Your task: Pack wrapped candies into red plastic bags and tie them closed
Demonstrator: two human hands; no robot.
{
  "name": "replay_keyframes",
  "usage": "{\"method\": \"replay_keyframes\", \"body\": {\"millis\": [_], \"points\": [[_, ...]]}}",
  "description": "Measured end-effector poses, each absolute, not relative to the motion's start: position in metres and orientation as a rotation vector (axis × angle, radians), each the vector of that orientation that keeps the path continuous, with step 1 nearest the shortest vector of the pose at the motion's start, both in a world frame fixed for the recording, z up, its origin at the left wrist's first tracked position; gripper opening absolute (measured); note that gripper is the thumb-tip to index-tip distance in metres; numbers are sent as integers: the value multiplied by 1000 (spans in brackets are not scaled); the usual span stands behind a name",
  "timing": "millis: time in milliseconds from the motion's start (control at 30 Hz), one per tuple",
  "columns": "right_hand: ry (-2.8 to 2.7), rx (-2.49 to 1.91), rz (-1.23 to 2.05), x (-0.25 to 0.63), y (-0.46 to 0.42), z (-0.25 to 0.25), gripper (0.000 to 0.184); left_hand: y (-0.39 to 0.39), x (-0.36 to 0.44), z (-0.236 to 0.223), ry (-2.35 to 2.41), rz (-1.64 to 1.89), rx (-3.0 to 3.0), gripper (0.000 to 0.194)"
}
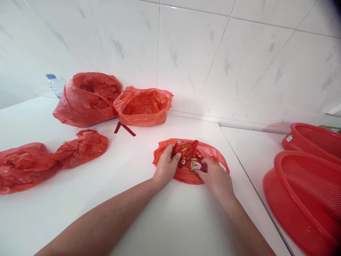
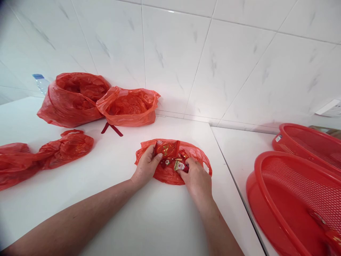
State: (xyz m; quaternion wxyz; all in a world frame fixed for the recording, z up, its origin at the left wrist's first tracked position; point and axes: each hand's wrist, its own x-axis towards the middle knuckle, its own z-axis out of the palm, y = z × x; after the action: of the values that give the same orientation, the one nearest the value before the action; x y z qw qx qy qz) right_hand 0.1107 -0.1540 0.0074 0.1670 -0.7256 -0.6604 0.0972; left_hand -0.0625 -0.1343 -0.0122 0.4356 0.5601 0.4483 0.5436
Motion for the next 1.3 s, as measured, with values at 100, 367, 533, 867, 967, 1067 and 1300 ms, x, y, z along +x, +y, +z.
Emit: {"method": "replay_keyframes", "body": {"millis": [100,367,533,867,967,1067,1300], "points": [[-1904,-1973,157,112,-155,4,18,-135,-62,-10,1104,1400,1356,16],[-1970,-1807,138,108,-160,6,10,-134,-62,-7,1048,1431,1314,14],[-1903,-1732,249,107,-161,8,9,-133,-62,-7,1026,1459,1306,17],[-1849,-1939,129,122,-153,-1,34,-132,-62,-8,1035,1414,1263,16],[-1849,-1894,100,120,-155,2,31,-132,-62,-8,1047,1402,1265,15],[-1912,-1750,81,114,-157,2,34,-131,-62,-8,1027,1418,1267,14],[-2091,-1715,299,107,-156,-4,30,-129,-62,-11,1065,1406,1298,14]]}}
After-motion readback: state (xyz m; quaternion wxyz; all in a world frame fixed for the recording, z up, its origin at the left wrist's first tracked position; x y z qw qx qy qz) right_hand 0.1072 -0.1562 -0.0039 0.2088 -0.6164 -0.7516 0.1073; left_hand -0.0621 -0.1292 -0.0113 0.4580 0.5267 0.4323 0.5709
